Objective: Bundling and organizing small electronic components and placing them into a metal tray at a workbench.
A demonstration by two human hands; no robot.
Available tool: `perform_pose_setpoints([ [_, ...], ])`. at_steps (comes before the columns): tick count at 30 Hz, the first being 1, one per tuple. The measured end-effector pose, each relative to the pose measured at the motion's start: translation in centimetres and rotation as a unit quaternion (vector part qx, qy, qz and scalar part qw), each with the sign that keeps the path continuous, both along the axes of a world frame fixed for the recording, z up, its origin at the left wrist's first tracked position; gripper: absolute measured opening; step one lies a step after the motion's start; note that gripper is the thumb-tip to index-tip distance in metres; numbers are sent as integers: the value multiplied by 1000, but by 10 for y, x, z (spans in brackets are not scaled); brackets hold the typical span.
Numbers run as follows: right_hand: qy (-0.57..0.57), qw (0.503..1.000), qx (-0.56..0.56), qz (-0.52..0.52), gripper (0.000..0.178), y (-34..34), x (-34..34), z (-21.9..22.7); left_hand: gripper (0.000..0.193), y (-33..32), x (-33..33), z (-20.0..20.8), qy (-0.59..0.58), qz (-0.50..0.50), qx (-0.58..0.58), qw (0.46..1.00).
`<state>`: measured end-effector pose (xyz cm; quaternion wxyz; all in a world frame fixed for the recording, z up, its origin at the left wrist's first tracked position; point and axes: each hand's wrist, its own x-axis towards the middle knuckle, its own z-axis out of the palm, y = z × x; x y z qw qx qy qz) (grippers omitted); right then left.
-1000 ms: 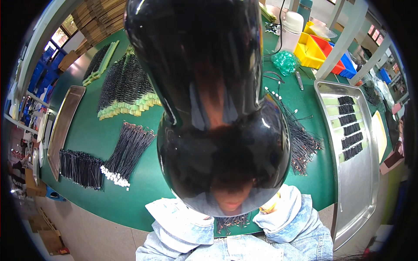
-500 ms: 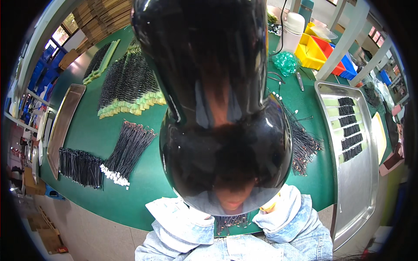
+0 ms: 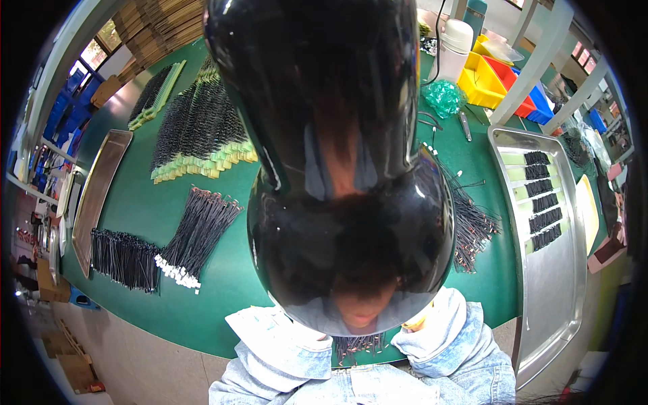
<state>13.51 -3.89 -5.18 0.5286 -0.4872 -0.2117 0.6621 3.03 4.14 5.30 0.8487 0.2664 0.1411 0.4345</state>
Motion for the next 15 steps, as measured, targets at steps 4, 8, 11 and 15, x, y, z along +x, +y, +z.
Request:
perform_pose_setpoints([
  [4,-142,985,93,-21,40,-7,-2,-11,56,0,0,-1,49,-1,34,998],
  [8,-124,981,145,-26,40,-8,-2,-15,56,0,-1,1,101,0,70,992],
  [11,-109,981,160,-6,38,-8,-1,-15,55,0,-2,1,140,2,98,985],
  [15,-90,980,174,20,36,-8,3,-18,55,2,-2,-1,191,3,131,973],
])
